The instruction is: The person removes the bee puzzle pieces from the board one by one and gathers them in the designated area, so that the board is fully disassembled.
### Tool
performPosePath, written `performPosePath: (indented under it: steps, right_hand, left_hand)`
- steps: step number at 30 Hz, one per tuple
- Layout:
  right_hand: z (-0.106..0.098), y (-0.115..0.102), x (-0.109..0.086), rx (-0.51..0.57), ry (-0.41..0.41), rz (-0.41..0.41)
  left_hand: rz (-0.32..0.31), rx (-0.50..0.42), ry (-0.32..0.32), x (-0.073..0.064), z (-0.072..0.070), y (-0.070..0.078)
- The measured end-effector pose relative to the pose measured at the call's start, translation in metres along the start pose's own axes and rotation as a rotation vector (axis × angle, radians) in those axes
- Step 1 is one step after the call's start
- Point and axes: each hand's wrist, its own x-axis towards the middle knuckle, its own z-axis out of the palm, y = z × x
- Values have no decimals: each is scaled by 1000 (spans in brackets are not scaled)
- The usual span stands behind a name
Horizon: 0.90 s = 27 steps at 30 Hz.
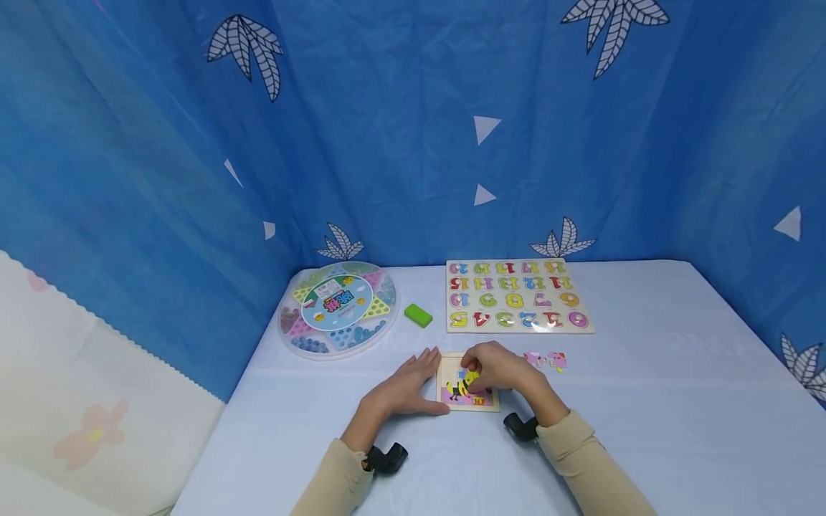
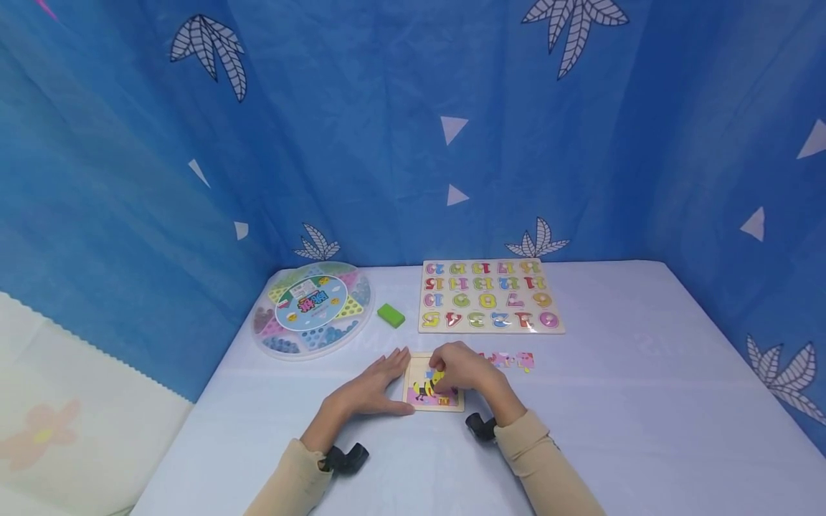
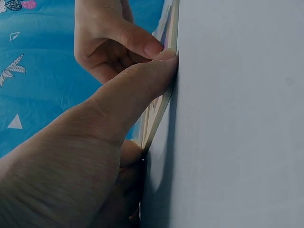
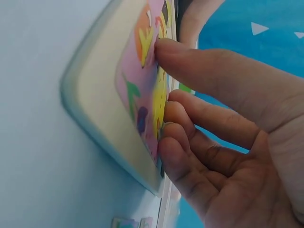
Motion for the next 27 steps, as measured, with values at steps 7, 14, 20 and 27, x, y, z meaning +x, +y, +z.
performPosePath:
  steps: [7, 14, 20, 27]
  right_hand:
    - [0, -4, -1, -4, -10, 12]
    - [3, -10, -3, -10, 26, 47]
    - [5, -15, -4, -27, 56, 66]
    - [4, -14, -5, -18, 59, 71]
  left_hand:
    - [1, 12, 1, 0, 1, 0]
    - [-6, 10, 3, 1, 0, 0]
    - [-9, 19, 1, 2, 0, -1]
    - [-6, 21, 10, 2, 1, 1]
